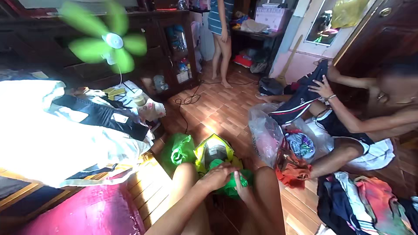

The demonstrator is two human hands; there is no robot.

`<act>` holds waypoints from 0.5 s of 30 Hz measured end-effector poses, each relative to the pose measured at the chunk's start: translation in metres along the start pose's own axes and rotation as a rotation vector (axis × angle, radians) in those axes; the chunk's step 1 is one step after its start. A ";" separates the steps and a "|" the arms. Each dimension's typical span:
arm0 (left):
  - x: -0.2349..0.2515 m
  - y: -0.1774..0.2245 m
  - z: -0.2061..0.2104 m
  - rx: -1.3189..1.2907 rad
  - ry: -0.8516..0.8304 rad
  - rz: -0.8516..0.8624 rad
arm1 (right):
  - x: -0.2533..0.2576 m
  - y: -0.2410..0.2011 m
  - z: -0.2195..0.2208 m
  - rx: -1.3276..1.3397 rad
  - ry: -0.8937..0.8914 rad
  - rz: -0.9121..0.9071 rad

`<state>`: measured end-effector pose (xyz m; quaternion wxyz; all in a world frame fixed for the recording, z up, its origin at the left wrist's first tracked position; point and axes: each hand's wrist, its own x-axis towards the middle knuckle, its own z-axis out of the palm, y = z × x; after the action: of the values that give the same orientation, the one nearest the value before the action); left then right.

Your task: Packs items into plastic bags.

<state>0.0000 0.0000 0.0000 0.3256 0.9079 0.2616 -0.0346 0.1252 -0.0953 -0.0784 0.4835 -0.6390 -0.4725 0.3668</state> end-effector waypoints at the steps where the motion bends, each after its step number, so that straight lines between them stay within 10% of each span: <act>1: -0.003 -0.003 0.004 -0.039 0.015 -0.018 | 0.000 0.000 0.000 -0.008 -0.024 0.007; 15: -0.021 0.025 0.073 -0.384 0.511 -0.133 | 0.018 0.011 -0.013 0.596 -0.053 0.366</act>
<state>0.0021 -0.0704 -0.0377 0.4119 0.7900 0.3955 0.2232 0.1448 -0.0828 -0.0855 0.5625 -0.5342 -0.2348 0.5857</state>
